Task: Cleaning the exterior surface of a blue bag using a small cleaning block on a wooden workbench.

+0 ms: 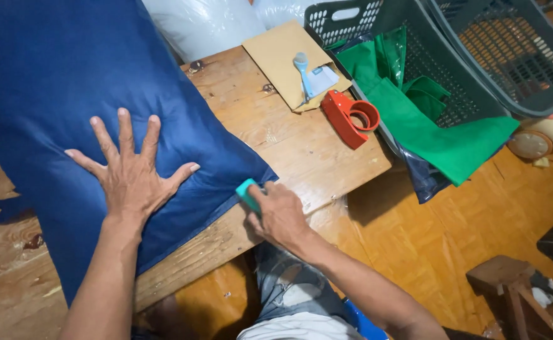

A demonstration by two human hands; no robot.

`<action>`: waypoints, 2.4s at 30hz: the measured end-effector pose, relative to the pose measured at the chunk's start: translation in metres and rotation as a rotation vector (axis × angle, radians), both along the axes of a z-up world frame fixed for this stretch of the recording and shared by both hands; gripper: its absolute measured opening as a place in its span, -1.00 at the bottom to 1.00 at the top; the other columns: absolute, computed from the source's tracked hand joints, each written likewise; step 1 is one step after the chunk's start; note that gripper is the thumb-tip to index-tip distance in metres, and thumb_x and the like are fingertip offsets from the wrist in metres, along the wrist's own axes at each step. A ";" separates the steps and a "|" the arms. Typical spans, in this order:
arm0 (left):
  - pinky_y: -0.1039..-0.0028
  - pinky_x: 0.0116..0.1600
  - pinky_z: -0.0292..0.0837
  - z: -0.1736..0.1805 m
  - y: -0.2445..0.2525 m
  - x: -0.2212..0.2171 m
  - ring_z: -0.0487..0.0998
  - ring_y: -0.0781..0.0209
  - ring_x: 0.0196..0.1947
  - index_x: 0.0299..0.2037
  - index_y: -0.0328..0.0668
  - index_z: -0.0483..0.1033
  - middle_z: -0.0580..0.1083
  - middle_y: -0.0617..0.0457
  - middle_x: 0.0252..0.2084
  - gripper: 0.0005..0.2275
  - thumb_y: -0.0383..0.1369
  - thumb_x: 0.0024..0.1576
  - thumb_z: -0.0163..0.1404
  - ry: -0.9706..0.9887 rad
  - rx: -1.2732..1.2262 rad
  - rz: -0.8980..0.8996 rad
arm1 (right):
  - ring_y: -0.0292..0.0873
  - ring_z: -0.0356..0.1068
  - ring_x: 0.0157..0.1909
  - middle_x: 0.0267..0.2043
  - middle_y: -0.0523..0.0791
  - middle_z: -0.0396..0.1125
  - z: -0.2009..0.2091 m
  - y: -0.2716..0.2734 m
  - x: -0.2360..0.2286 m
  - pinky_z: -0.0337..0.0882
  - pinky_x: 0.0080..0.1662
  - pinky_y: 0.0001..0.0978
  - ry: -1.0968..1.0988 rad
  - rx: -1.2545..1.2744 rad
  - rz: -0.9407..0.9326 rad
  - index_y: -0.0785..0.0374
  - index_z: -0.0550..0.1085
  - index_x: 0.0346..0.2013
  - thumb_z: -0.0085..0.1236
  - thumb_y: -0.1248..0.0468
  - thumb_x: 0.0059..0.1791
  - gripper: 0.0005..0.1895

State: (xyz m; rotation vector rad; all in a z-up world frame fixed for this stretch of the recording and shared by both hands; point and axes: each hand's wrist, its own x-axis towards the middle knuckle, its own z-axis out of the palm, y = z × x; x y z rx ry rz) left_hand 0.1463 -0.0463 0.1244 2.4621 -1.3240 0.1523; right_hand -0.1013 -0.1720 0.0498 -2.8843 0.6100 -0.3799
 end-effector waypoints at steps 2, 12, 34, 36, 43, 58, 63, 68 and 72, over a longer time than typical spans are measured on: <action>-0.76 0.19 -0.63 0.002 0.000 0.001 -0.47 -0.50 0.53 0.58 0.30 -0.04 -0.31 -0.01 0.64 -0.05 0.47 -0.03 -0.28 0.010 -0.002 0.010 | -0.09 0.23 -0.41 -0.35 -0.08 0.20 0.010 -0.008 -0.005 0.33 -0.52 -0.26 0.167 0.022 -0.136 0.06 0.28 0.08 0.05 0.04 0.01 -0.60; -0.81 0.12 -0.61 0.001 -0.005 0.005 -0.40 -0.57 0.51 0.55 0.14 0.13 -0.18 -0.16 0.63 -0.05 0.49 0.00 -0.31 -0.029 -0.043 -0.028 | -0.24 0.03 -0.48 -0.45 -0.18 0.08 0.023 -0.010 -0.008 0.11 -0.54 -0.39 -0.103 -0.106 0.210 0.09 0.36 -0.05 -0.06 -0.10 0.16 -0.65; -0.70 0.16 -0.76 0.005 -0.018 0.007 -0.49 -0.47 0.53 0.54 0.24 0.01 -0.25 -0.16 0.63 -0.08 0.53 0.03 -0.44 0.021 0.057 0.009 | 0.06 0.41 0.02 0.08 0.16 0.39 0.057 -0.038 0.010 0.47 -0.03 0.00 -0.392 0.191 -0.215 0.28 0.19 0.40 -0.14 -0.06 0.10 -0.33; -0.66 0.18 -0.78 0.010 -0.016 0.007 -0.50 -0.41 0.54 0.54 0.22 0.03 -0.28 -0.09 0.63 -0.19 0.41 0.15 -0.46 0.056 0.065 0.017 | 0.34 0.38 0.08 0.15 0.30 0.35 0.052 -0.010 0.039 0.35 0.11 0.14 -0.552 0.126 0.072 0.39 0.12 0.39 -0.01 0.07 0.13 -0.35; -0.45 0.41 -0.34 0.011 0.021 0.048 -0.14 -0.03 0.59 0.52 0.48 0.03 -0.04 0.22 0.61 -0.49 0.10 0.37 -0.59 0.118 0.203 0.054 | -0.02 0.21 -0.08 -0.15 -0.15 0.19 0.018 -0.006 0.046 0.21 0.00 -0.10 -0.235 -0.246 0.355 0.07 0.37 0.21 -0.01 0.11 0.08 -0.60; -0.13 0.45 0.05 0.032 0.114 0.045 0.17 -0.37 0.44 0.58 0.17 -0.07 0.15 -0.35 0.48 -0.11 0.34 0.12 -0.04 0.745 -0.149 0.648 | 0.10 0.17 0.00 -0.04 -0.11 0.16 0.033 0.061 0.131 0.23 -0.07 0.05 -0.400 0.007 0.326 0.06 0.38 0.19 0.01 0.10 0.01 -0.56; -0.05 0.48 0.05 0.022 0.114 0.041 0.14 -0.24 0.47 0.57 0.37 -0.12 0.10 -0.12 0.54 -0.07 0.42 0.04 -0.04 0.777 -0.152 0.680 | -0.02 0.16 0.09 0.00 -0.19 0.21 -0.014 0.091 0.086 0.09 0.07 0.04 -0.161 0.101 0.571 -0.12 0.45 0.06 0.24 0.07 -0.12 -0.56; -0.09 0.50 0.00 0.024 0.108 0.047 0.08 -0.31 0.49 0.57 0.14 -0.04 0.11 -0.28 0.52 -0.23 0.34 0.24 -0.40 0.846 -0.183 0.619 | 0.04 0.21 0.04 0.00 -0.13 0.23 0.050 0.061 0.099 0.14 0.02 0.01 -0.291 0.280 0.371 0.00 0.38 0.23 0.17 0.05 0.00 -0.49; -0.09 0.51 -0.02 0.028 0.102 0.040 0.05 -0.30 0.51 0.56 0.10 -0.01 0.09 -0.28 0.52 -0.30 0.26 0.29 -0.47 0.875 -0.237 0.567 | 0.24 0.30 -0.14 -0.15 0.08 0.23 0.047 0.092 0.134 0.28 -0.14 0.11 -0.625 0.253 0.080 0.34 0.35 0.18 0.19 0.02 -0.01 -0.40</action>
